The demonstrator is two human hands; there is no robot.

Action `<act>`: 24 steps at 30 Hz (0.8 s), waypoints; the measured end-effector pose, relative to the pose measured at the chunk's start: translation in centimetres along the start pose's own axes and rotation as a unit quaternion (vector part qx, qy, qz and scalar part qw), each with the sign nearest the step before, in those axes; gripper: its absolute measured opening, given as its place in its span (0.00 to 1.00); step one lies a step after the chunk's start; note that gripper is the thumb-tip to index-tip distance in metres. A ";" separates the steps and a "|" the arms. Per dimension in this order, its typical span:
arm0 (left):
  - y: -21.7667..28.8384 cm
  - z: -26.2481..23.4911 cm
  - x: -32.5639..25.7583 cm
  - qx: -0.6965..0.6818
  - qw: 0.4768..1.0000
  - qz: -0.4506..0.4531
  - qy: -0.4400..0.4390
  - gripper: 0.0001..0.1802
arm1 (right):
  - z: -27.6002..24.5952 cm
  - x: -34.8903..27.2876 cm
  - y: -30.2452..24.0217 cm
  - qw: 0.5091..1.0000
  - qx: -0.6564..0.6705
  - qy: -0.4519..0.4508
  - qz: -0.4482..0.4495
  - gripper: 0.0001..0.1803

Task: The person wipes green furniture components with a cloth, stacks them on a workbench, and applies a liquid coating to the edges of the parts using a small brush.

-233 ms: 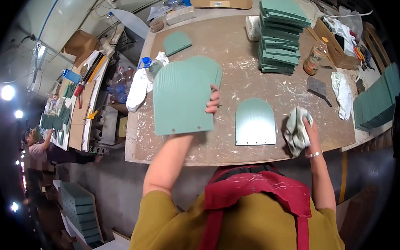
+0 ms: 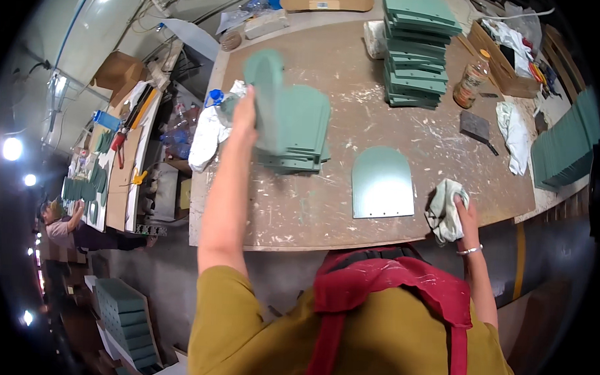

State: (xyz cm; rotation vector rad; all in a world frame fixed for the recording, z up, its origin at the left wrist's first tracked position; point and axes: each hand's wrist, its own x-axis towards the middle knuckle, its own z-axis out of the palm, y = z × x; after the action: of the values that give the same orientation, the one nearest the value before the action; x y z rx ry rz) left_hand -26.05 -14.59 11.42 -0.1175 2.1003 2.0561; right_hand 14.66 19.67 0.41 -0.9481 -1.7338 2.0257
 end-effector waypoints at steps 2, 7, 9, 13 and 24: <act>-1.0 -3.1 4.0 0.081 0.993 0.074 0.036 0.29 | 1.3 0.3 0.2 0.995 -0.077 -0.004 -0.068 0.19; -2.9 -2.3 5.9 0.399 0.887 0.218 0.080 0.24 | 2.8 0.5 -1.2 0.984 -0.144 -0.074 -0.078 0.15; -2.3 0.4 2.9 0.524 0.759 0.358 0.146 0.21 | 2.2 0.4 -1.9 0.983 -0.159 -0.056 -0.075 0.15; -3.5 7.6 -11.0 0.519 0.706 0.454 -0.162 0.17 | 1.5 4.0 -3.5 0.989 -0.128 0.021 -0.066 0.19; -20.7 18.2 -22.6 0.442 0.733 0.350 -0.381 0.35 | 19.2 7.0 0.2 0.564 -0.514 -0.488 -0.424 0.26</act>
State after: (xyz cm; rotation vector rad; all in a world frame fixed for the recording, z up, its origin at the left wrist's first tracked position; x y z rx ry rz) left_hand 1.62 1.08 -4.61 1.5465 2.3520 0.7186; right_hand -3.03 9.51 -0.78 1.1099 -3.0451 0.6076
